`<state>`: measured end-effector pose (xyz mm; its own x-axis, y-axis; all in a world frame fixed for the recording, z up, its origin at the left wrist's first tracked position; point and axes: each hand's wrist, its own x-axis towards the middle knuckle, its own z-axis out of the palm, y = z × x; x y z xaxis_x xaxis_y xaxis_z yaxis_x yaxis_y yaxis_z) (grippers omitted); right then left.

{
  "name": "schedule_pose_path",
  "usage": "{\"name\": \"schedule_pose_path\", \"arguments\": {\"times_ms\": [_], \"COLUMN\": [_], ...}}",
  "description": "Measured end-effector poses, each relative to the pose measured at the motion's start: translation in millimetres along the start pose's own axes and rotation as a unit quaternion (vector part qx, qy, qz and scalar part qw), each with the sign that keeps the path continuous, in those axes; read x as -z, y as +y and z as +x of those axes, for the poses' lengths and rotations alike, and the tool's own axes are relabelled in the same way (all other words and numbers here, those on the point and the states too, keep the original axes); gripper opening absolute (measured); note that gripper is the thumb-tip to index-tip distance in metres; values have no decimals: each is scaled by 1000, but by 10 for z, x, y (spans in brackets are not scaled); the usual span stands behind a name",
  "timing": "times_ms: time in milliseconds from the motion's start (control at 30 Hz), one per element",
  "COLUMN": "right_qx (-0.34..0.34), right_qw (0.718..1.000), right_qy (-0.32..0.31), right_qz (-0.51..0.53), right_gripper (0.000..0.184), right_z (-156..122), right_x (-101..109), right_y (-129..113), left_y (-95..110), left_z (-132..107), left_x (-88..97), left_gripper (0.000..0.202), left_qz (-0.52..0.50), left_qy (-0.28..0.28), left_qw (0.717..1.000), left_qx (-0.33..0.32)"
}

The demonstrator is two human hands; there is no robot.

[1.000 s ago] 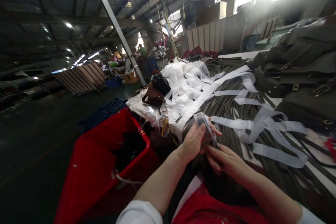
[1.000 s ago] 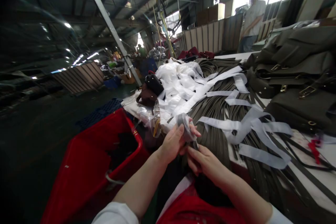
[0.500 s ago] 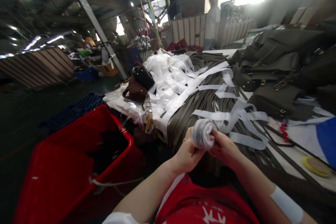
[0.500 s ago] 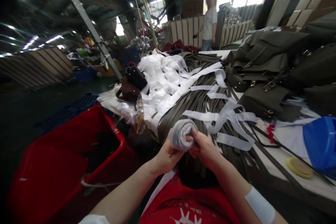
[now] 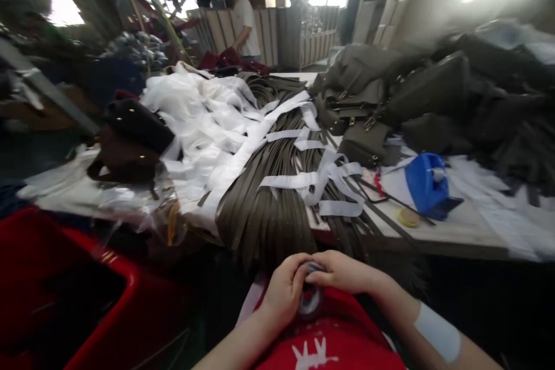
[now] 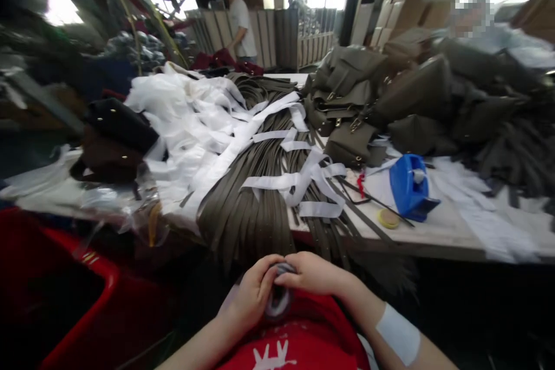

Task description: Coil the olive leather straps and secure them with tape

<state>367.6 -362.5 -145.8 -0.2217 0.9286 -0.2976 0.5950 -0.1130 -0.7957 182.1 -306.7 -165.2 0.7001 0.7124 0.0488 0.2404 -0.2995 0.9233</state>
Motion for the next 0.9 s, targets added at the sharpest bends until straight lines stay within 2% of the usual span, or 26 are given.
{"name": "schedule_pose_path", "arguments": {"times_ms": [133,233,300,333,400,500,567,667,767,900], "right_qx": [-37,-42,-50,-70,-140,-226,-273,-341,-392,-451], "right_qw": [999,998,989,975,930,877,847,804,787,776], "right_qy": [16,42,141,211,340,414,436,447,418,370], "right_qz": [21,20,17,11,-16,-87,-135,-194,-226,-240], "right_gripper": [30,27,30,36,45,37,29,26,23,30], "right_z": [-145,-337,-480,-548,-662,-773,-792,-724,-574,-365], "right_x": [-123,-44,154,290,604,1076,1358,1734,2029,2254], "right_y": [148,196,271,337,527,872,1075,1300,1466,1636], "left_y": [-163,-173,-154,-149,-161,-211,-235,-225,-203,-229], "left_z": [2,37,60,69,71,34,-2,-28,-16,-3], "left_x": [-195,-233,-207,-180,-111,-7,34,36,-12,-73], "left_gripper": [29,32,33,34,35,37,36,35,35,36], "left_qz": [-43,-39,-26,-20,-12,4,11,7,6,10], "left_qy": [-22,-44,-34,-24,-6,-9,-34,-73,-62,-24], "left_qw": [999,998,999,999,999,999,998,996,995,997], "left_qx": [8,17,22,26,38,48,44,55,76,66]}}
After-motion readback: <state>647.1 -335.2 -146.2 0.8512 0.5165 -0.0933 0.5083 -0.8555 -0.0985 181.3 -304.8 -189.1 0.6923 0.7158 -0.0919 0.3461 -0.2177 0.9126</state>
